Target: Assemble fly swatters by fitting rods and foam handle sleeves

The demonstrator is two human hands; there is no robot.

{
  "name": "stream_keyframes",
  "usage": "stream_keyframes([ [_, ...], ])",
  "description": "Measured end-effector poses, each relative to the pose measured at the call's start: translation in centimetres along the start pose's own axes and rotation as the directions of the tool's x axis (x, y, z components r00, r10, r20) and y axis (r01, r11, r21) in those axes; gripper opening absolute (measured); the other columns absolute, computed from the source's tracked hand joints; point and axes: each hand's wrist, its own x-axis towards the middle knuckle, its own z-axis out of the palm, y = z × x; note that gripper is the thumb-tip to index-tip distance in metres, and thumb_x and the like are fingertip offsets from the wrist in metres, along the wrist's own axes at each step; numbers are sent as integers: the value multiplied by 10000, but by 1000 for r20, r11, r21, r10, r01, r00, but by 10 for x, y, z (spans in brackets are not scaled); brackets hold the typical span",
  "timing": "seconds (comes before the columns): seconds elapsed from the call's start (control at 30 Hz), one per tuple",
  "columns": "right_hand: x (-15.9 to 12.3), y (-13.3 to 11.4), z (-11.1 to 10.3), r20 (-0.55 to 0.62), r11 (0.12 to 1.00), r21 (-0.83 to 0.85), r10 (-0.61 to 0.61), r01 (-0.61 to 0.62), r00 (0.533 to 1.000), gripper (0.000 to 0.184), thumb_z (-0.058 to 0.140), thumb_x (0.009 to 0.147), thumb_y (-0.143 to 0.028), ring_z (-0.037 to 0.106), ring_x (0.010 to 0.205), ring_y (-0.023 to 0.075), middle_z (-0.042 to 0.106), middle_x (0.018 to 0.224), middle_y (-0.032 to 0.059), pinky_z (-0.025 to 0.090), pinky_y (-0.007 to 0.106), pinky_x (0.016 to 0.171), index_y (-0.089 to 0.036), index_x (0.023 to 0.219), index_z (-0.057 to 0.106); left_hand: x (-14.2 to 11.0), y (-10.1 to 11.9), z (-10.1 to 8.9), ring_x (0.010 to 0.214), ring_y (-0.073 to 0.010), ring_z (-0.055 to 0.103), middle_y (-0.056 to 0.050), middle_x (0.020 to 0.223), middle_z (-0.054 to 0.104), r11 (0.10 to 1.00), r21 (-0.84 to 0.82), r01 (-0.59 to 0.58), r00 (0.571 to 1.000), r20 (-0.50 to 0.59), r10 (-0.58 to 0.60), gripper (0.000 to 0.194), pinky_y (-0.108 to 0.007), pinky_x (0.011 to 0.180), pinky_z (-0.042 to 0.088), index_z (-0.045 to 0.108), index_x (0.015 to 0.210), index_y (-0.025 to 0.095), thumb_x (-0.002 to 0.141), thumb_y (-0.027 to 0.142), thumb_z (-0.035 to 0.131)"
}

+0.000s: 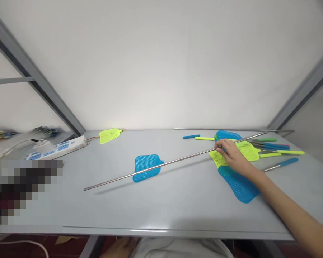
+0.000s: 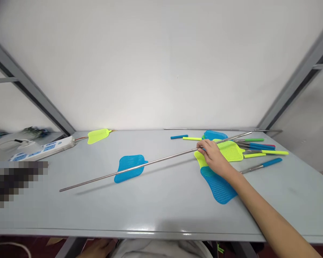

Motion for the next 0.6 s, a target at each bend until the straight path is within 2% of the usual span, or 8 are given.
stream_keyframes([
  [0.07,-1,0,-2,2,1000,-14,-5,5,1000,136,304,861,-288,437,831,183,496,856,34,346,351,770,-223,825,418,5,11,6,1084,-245,470,-70,1076,602,997,-57,60,997,43,-58,511,-344,923,348,584,997,189,714,562,379],
  [0.13,-1,-1,-3,1,1000,-21,-7,7,1000,130,309,859,-285,438,841,183,496,865,32,341,352,777,-224,825,418,8,16,15,985,-251,533,-87,991,628,977,-123,174,983,79,-165,532,-338,813,431,567,983,176,682,586,412],
  [0.2,-1,-1,-4,-6,1000,-20,-9,9,1000,127,311,857,-286,441,853,188,495,873,34,340,356,782,-226,834,420,9,16,24,890,-244,576,-104,954,625,935,-193,298,954,99,-284,564,-331,701,472,529,997,164,656,603,433],
  [0.27,-1,-1,-5,-15,1000,-18,-12,12,1000,129,311,855,-289,445,861,194,494,874,36,340,363,785,-228,839,424,9,12,32,875,-233,583,-122,987,602,883,-280,376,926,95,-364,599,-322,658,478,484,1022,152,633,607,459],
  [0.33,-1,-1,-5,-22,1000,-18,-11,10,1000,140,309,854,-293,449,863,201,494,868,39,341,372,785,-229,836,432,7,7,38,901,-224,574,-138,1004,588,858,-324,399,915,75,-397,586,-312,683,468,477,993,135,627,593,478],
  [0.43,-1,-1,-5,-19,1000,-16,8,-9,1000,155,311,850,-303,451,856,204,492,859,42,347,373,778,-226,830,444,5,2,42,900,-231,568,-123,914,613,886,-225,406,912,32,-410,413,-308,739,439,523,818,141,663,522,484],
  [0.53,-2,0,-5,-5,1000,0,24,-24,1000,157,318,845,-304,448,849,199,492,857,42,354,361,771,-219,824,448,2,1,46,903,-249,559,-79,818,629,923,-90,375,926,-11,-378,181,-331,758,414,536,683,168,683,346,504],
  [0.6,-2,1,-5,6,1000,11,28,-28,1000,160,316,845,-307,446,845,199,491,853,42,355,359,766,-218,823,447,0,2,47,898,-252,558,-58,787,633,948,-55,314,949,11,-314,73,-346,758,407,545,667,175,667,222,489],
])
